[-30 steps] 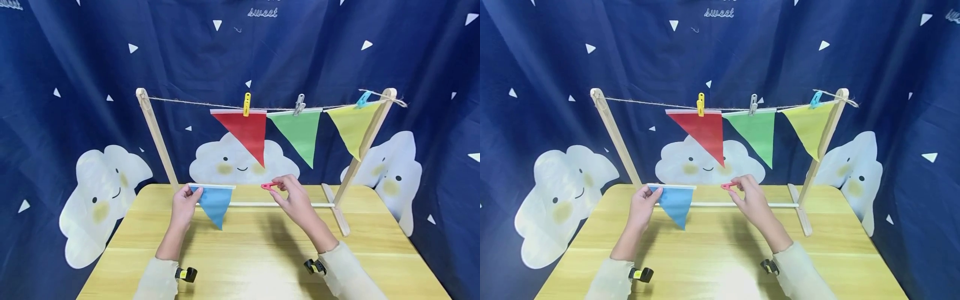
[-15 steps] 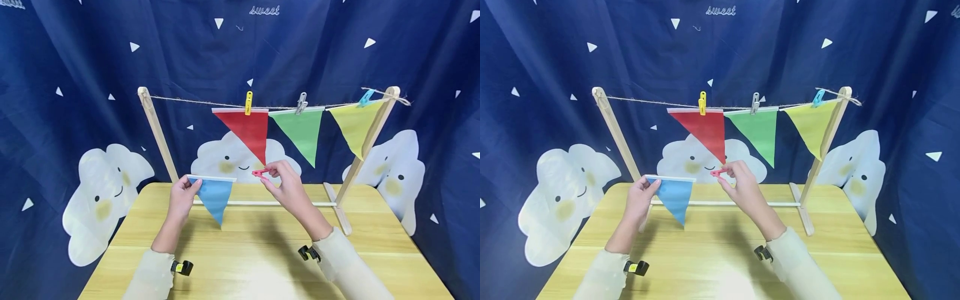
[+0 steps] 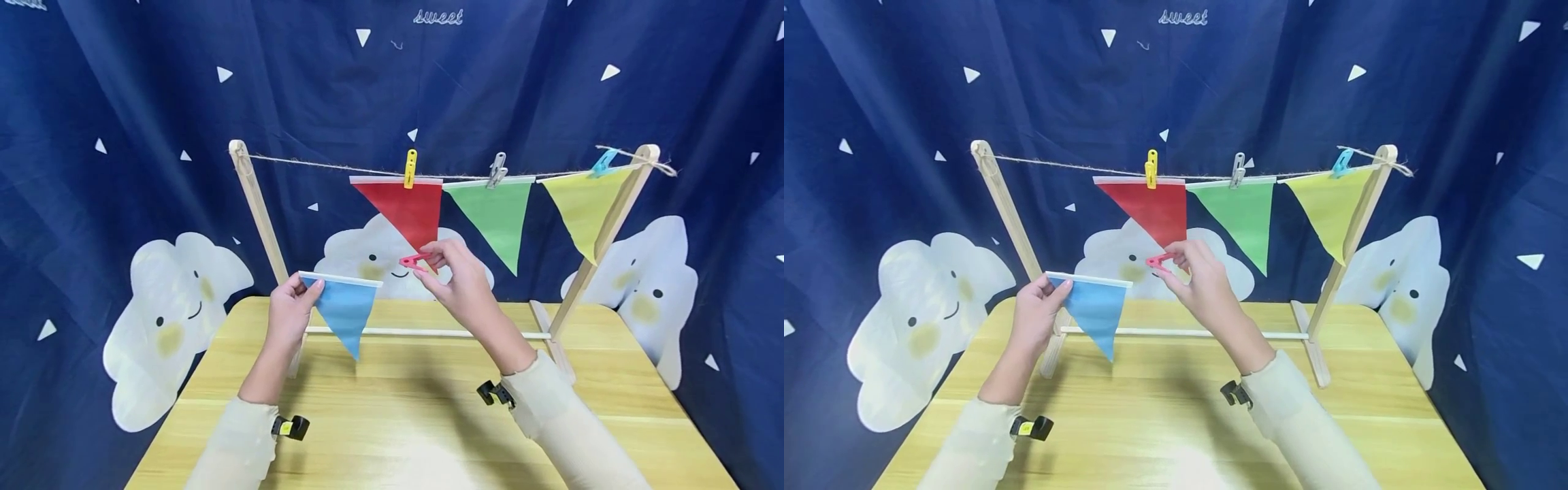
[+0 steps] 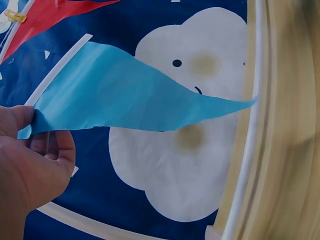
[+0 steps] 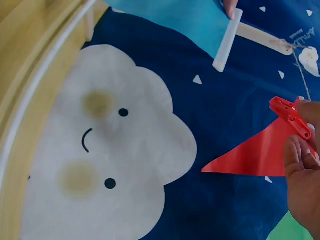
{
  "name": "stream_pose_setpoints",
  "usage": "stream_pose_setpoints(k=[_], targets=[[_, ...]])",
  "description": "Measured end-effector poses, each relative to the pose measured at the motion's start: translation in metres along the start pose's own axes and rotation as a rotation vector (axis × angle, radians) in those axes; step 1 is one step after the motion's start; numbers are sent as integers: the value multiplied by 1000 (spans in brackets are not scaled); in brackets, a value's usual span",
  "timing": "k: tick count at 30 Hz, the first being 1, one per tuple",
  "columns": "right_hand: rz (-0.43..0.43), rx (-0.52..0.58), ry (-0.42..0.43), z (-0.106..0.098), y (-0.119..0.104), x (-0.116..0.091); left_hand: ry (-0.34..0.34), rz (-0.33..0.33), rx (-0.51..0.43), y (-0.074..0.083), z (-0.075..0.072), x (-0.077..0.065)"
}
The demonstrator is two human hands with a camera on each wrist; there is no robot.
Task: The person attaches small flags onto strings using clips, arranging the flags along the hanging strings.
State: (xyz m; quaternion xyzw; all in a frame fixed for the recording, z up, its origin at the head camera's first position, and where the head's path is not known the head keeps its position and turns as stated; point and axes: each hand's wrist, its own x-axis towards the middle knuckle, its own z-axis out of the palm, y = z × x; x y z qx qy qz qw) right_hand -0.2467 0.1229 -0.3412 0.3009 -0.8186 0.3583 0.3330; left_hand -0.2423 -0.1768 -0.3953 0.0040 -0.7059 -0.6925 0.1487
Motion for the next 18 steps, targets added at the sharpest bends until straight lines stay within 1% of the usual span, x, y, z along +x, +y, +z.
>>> stream_pose_setpoints(k=[3, 7, 12, 15, 18], targets=[[-14, 14, 17, 1, -2, 6, -12, 20, 26, 4, -4, 2], [-25, 18, 10, 0, -7, 14, -9, 34, 50, 14, -9, 7], [-65, -11, -11, -7, -16, 24, -1, 10, 27, 27, -16, 12], [-87, -37, -23, -12, -22, 32, 19, 20, 15, 35, -19, 15], [-94, -37, -39, -16, -27, 40, 31, 30, -6, 43, -22, 18]])
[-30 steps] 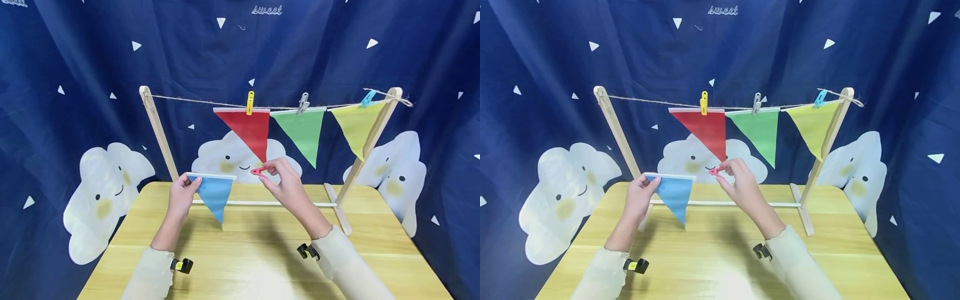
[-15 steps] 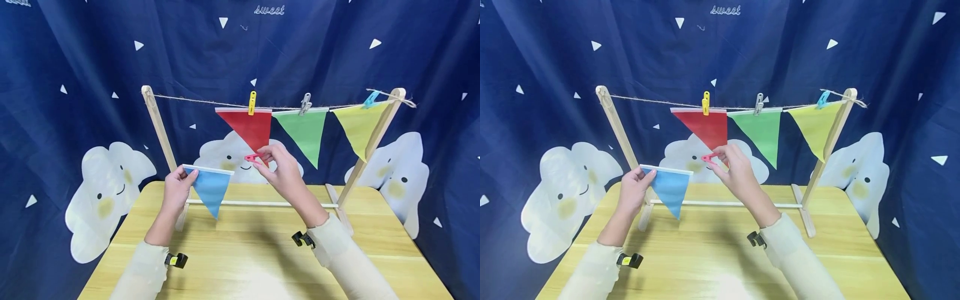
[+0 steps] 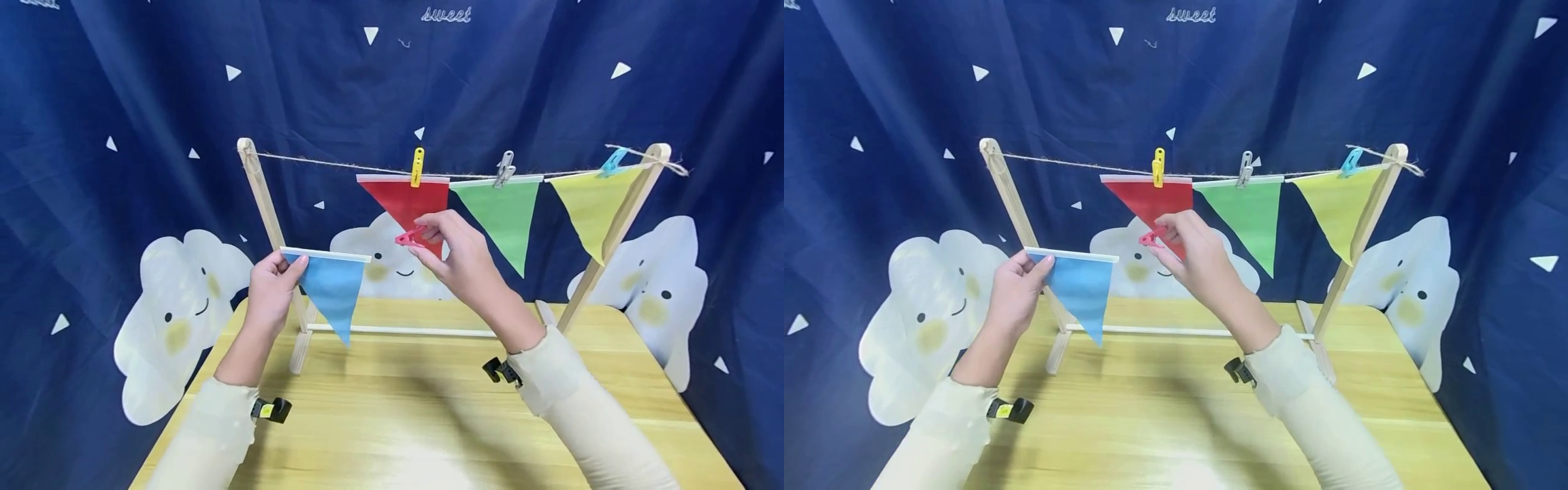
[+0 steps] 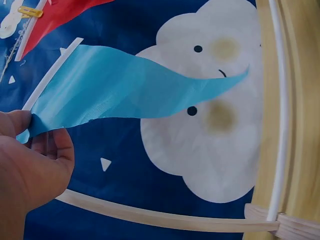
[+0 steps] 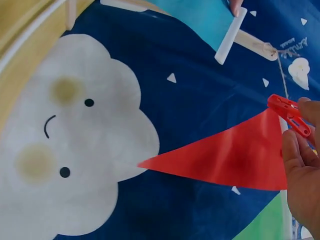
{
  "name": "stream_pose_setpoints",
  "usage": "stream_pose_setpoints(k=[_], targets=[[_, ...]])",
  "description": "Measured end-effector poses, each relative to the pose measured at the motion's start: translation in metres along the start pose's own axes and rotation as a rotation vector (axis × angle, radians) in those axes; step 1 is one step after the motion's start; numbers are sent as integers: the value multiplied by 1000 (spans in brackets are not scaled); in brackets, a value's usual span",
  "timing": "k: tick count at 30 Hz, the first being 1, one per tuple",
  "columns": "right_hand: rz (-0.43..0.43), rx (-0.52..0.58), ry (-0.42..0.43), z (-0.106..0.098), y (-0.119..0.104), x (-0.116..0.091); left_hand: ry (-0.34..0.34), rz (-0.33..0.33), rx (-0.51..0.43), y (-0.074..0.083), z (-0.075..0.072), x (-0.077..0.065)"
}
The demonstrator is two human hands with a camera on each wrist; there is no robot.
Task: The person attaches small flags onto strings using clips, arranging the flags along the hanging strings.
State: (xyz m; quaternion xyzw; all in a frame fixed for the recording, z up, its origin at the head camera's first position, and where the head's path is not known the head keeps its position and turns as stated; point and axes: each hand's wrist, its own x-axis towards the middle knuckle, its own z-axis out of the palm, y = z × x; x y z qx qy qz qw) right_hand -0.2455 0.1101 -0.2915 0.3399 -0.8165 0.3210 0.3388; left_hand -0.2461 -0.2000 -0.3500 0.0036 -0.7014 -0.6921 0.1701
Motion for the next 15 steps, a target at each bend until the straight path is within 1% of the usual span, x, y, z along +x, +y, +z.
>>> stream_pose_setpoints(k=[5, 11, 15], targets=[[-33, 21, -19, -2, -6, 13, 0, 1, -39, 10, 1, 4], [-84, 23, 2, 0, -13, 30, 19, 31, -143, 21, 4, 12], [-111, 20, -14, -1, -18, 42, 31, 40, -185, 28, 5, 17]])
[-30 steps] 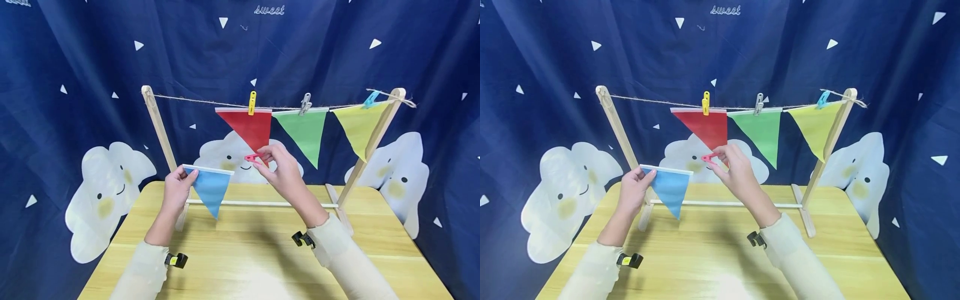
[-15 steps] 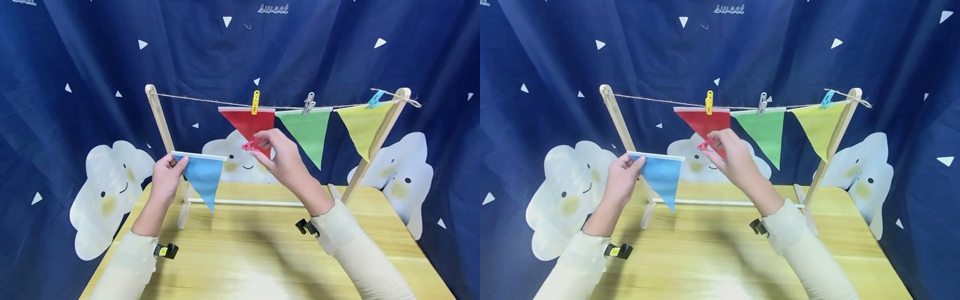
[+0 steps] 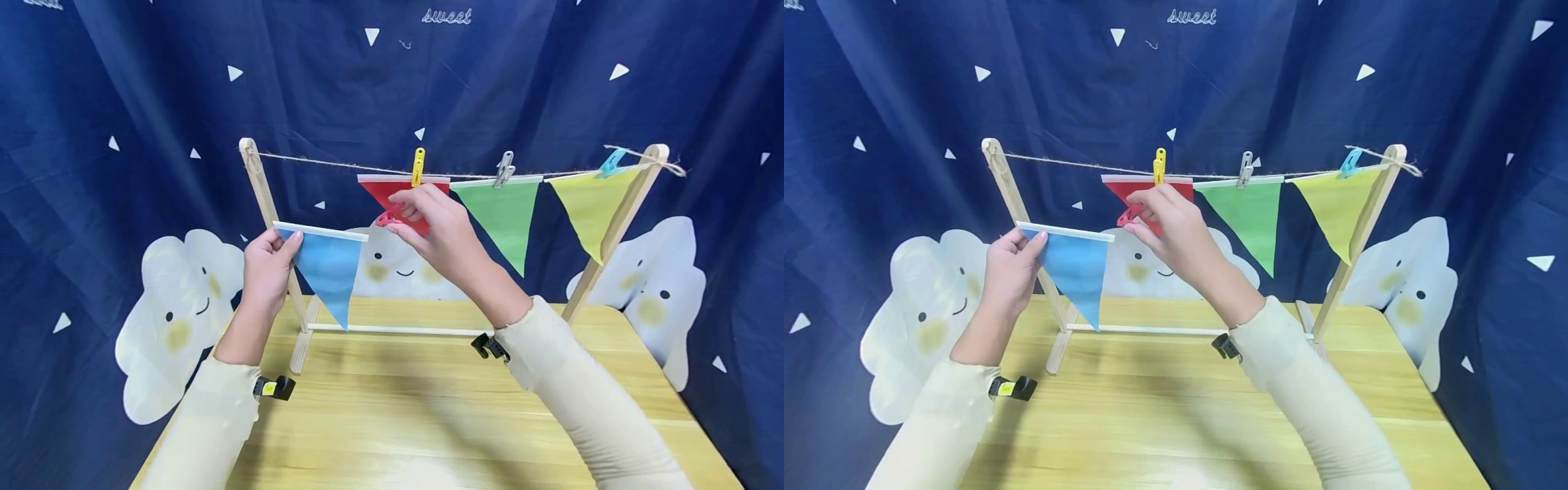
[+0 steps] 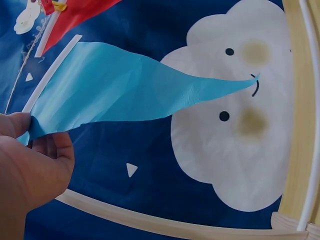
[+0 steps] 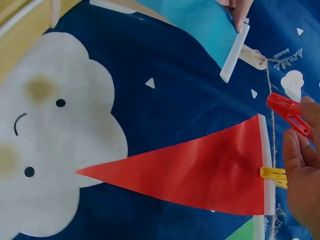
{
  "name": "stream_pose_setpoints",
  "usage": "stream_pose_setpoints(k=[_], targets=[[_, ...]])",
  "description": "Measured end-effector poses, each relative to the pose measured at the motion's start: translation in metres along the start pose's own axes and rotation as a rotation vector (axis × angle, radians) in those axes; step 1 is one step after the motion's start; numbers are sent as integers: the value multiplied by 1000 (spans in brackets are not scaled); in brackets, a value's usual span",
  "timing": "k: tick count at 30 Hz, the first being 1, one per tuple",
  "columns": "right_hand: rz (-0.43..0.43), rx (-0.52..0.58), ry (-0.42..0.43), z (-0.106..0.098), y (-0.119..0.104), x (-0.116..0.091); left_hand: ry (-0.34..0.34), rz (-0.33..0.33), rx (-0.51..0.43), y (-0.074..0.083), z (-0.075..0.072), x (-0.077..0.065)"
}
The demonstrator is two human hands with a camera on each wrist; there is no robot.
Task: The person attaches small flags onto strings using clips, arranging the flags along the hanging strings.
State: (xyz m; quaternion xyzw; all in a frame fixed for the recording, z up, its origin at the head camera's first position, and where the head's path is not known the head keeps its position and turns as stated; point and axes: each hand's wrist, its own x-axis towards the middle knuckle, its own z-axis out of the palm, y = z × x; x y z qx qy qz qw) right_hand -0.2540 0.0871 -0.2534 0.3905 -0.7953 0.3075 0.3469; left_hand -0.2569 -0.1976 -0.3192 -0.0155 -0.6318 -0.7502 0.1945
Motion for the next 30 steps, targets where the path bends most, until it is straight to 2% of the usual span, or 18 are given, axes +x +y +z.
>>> stream_pose_setpoints(k=[5, 12, 18, 25, 30], targets=[[-36, 2, -30, 0, -1, 13, 14, 15, -9, 3, 3, 4], [-106, 8, -21, 0, -3, 31, 61, 47, -16, 7, 9, 10], [-57, -9, -53, -4, -8, 45, 83, 47, -100, 13, 12, 19], [-67, -1, -30, -5, -12, 61, 82, 21, -183, 24, 15, 26], [-32, -30, -38, -4, -15, 73, 76, 5, -233, 29, 19, 32]])
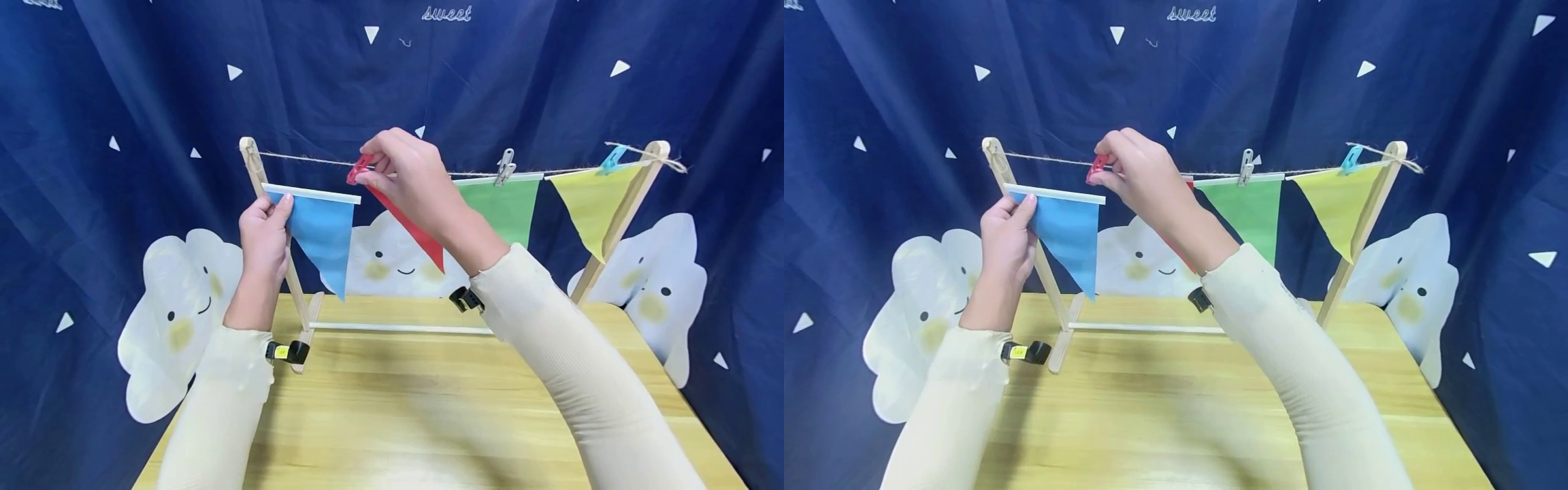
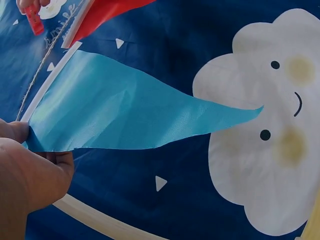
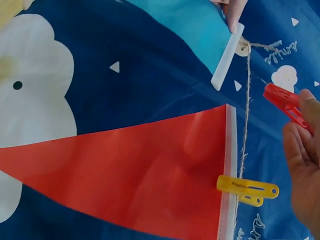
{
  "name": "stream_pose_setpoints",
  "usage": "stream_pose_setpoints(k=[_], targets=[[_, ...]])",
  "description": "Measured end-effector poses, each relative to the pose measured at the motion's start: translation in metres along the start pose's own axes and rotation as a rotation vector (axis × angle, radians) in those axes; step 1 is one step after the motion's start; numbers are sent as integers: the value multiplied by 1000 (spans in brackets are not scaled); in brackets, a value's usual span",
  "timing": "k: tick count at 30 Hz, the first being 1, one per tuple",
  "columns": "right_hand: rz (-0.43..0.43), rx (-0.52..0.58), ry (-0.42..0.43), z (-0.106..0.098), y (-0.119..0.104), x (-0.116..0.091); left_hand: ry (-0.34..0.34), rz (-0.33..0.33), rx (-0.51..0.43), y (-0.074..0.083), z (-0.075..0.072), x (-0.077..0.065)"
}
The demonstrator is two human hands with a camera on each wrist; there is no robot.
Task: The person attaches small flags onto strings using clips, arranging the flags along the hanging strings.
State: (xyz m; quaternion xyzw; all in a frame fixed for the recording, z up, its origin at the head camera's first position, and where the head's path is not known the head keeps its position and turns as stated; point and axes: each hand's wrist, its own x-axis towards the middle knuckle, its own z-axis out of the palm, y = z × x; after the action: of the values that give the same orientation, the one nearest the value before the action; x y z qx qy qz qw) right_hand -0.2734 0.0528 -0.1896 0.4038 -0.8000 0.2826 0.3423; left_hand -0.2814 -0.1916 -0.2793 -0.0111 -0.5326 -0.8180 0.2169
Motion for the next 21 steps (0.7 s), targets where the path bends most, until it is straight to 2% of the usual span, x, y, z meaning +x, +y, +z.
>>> stream_pose_setpoints(k=[5, 13, 21], targets=[[12, 3, 18, 3, -3, 12, -1, -19, -67, 3, 5, 4], [68, -23, 0, 1, -3, 34, -12, -6, -129, 7, 14, 8], [105, -45, -44, 4, 2, 48, -23, -4, -136, 10, 18, 12]])
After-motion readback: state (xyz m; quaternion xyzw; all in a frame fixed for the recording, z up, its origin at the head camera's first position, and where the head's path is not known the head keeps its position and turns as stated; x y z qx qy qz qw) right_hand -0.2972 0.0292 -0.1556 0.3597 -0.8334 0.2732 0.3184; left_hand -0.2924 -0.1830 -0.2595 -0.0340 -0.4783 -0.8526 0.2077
